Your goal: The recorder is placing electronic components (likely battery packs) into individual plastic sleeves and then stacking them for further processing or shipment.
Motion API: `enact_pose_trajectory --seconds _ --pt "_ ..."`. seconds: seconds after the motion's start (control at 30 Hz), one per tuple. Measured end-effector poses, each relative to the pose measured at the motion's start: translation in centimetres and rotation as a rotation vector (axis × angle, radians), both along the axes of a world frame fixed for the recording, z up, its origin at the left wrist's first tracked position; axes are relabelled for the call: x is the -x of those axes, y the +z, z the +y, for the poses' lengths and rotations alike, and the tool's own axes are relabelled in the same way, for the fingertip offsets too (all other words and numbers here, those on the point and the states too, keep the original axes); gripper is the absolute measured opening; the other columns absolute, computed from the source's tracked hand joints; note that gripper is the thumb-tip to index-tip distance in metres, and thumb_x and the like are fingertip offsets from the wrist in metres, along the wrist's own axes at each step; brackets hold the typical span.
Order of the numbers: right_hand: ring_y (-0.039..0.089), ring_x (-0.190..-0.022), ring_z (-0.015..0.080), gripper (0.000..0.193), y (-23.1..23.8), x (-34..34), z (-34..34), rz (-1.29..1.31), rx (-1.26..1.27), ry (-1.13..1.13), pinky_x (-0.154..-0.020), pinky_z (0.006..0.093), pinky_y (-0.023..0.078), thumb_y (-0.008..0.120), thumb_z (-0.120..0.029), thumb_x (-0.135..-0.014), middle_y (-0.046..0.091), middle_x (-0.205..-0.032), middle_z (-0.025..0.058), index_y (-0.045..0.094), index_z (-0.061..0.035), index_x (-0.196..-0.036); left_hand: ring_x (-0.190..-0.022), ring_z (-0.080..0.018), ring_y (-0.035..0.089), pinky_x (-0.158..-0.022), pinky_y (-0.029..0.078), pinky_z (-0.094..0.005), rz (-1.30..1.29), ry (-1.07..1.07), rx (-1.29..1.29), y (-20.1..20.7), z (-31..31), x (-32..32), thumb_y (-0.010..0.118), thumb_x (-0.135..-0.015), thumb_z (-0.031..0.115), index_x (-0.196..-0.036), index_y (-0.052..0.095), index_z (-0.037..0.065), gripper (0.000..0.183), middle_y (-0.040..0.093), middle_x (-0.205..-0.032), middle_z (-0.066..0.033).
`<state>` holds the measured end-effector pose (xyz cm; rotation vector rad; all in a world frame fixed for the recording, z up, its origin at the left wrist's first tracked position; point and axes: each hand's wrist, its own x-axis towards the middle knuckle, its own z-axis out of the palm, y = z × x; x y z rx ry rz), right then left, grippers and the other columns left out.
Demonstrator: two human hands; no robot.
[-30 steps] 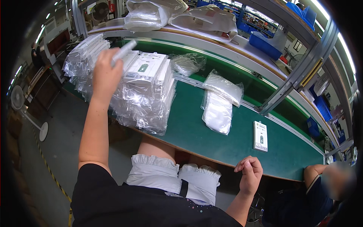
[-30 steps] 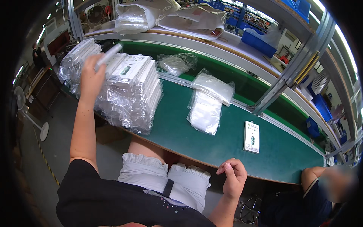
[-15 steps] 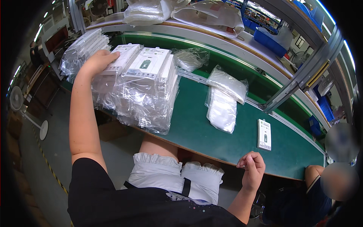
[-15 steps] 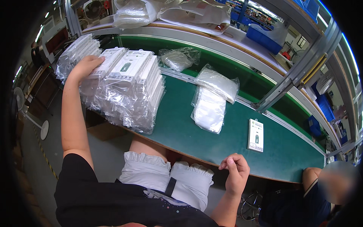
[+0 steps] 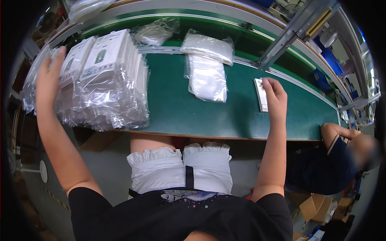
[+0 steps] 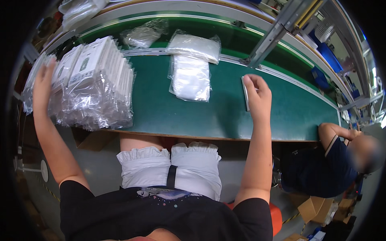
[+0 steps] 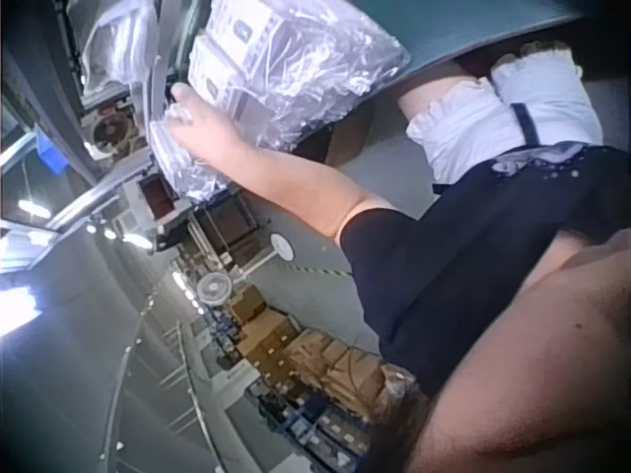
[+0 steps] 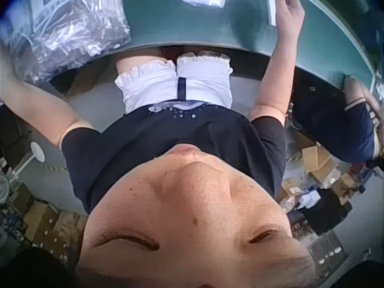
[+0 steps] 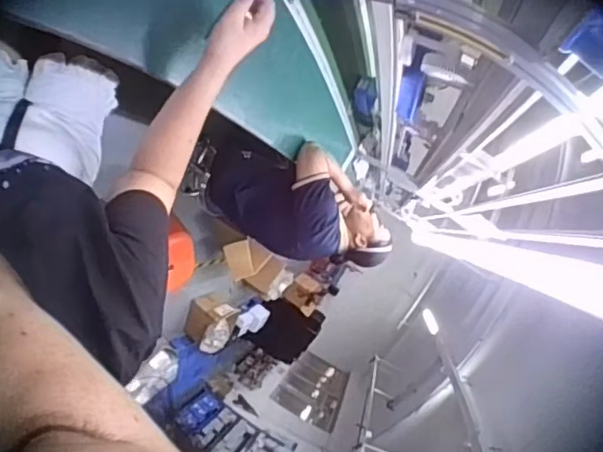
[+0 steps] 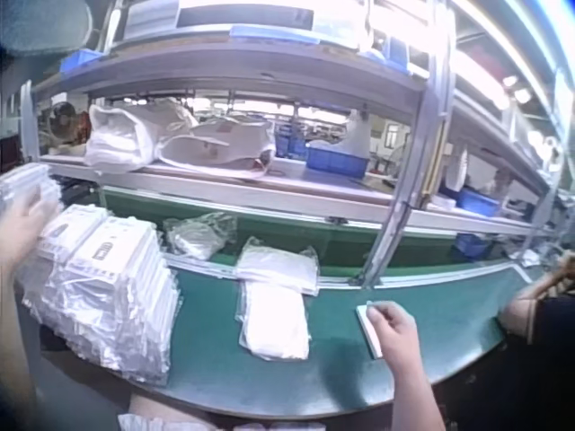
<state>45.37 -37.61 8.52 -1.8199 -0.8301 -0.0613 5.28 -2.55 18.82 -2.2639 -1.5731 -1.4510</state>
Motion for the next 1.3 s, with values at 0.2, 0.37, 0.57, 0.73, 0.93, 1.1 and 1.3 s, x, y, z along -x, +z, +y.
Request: enact_pose_trajectory --seconds 0.2,0.37,0.57,0.73,0.93,1.1,1.3 --pt "0.045 -0.112 0.0391 0.085 -6.1 -4.2 -0.2 -0.195 0.803 -0.527 -0.094 0.0508 0.032 0.058 -0.064 -0.074 0.048 -0.118 0.0254 0.043 -0.0004 -0.129 -0.090 -0.0237 0.060 -0.080 0.048 -0.0330 0.053 -0.984 -0.643 -2.1 -16.0 -7.6 0.062 -0.082 0.009 -0.106 0.061 -0.001 0.026 0.064 -0.102 -0.0142" --pt "0.047 -0.102 0.0359 0.061 -7.3 -0.1 0.2 -0.400 0.649 -0.379 -0.088 0.0475 0.035 0.066 -0.044 -0.076 0.052 -0.108 0.0203 0.054 -0.0006 -0.117 -0.111 -0.0291 0.048 -0.092 0.038 -0.0394 0.236 -1.090 -0.061 -11.7 -18.0 -17.1 0.062 -0.075 0.000 -0.098 0.062 0.003 0.024 0.057 -0.115 -0.0090" --pt "0.051 -0.096 0.0258 0.056 -6.2 4.2 -0.8 -0.269 0.111 -0.275 -0.082 0.0383 0.043 0.071 -0.033 -0.074 0.053 -0.105 0.0155 0.054 -0.0038 -0.118 -0.095 -0.0245 0.053 -0.082 0.042 -0.0371 0.374 -1.090 -0.068 -15.9 -14.5 -21.0 0.059 -0.074 -0.003 -0.098 0.064 0.005 0.025 0.057 -0.099 -0.0053" --pt "0.047 -0.054 0.0094 0.061 -5.0 6.1 -1.9 0.940 -0.460 0.194 -0.038 0.0210 0.040 0.051 -0.050 -0.088 0.053 -0.085 0.0094 0.042 0.0006 -0.121 -0.081 -0.0268 0.056 -0.071 0.046 -0.0331 0.189 -1.162 0.140 -14.8 -15.5 -21.6 0.058 -0.081 0.001 -0.095 0.062 0.001 0.014 0.055 -0.089 -0.0105" --pt "0.058 -0.075 0.0123 0.043 -5.5 7.3 -1.4 1.250 -0.466 0.649 -0.055 0.0240 0.050 0.050 -0.023 -0.092 0.058 -0.097 0.0105 0.042 0.0044 -0.124 -0.080 -0.0274 0.057 -0.072 0.046 -0.0328 0.141 -1.195 0.206 -14.5 -15.8 -21.3 0.059 -0.081 0.002 -0.093 0.062 0.001 0.012 0.055 -0.087 -0.0113" --pt "0.066 -0.086 0.0176 0.057 -4.9 8.2 0.8 1.373 -0.433 0.812 -0.072 0.0259 0.055 0.060 -0.002 -0.082 0.058 -0.110 0.0205 0.033 0.0121 -0.130 -0.080 -0.0252 0.058 -0.070 0.046 -0.0305 0.165 -1.197 0.177 -14.1 -15.8 -21.5 0.065 -0.075 0.002 -0.089 0.064 0.002 0.014 0.057 -0.086 -0.0093" --pt "0.066 -0.086 0.0174 0.059 -4.1 7.0 2.4 1.273 -0.284 0.762 -0.070 0.0260 0.056 0.062 -0.003 -0.081 0.060 -0.107 0.0200 0.033 0.0136 -0.130 -0.075 -0.0139 0.060 -0.068 0.048 -0.0252 0.029 -1.125 0.651 -14.3 -15.0 -21.3 0.065 -0.075 0.001 -0.090 0.064 0.000 0.014 0.062 -0.082 -0.0054"
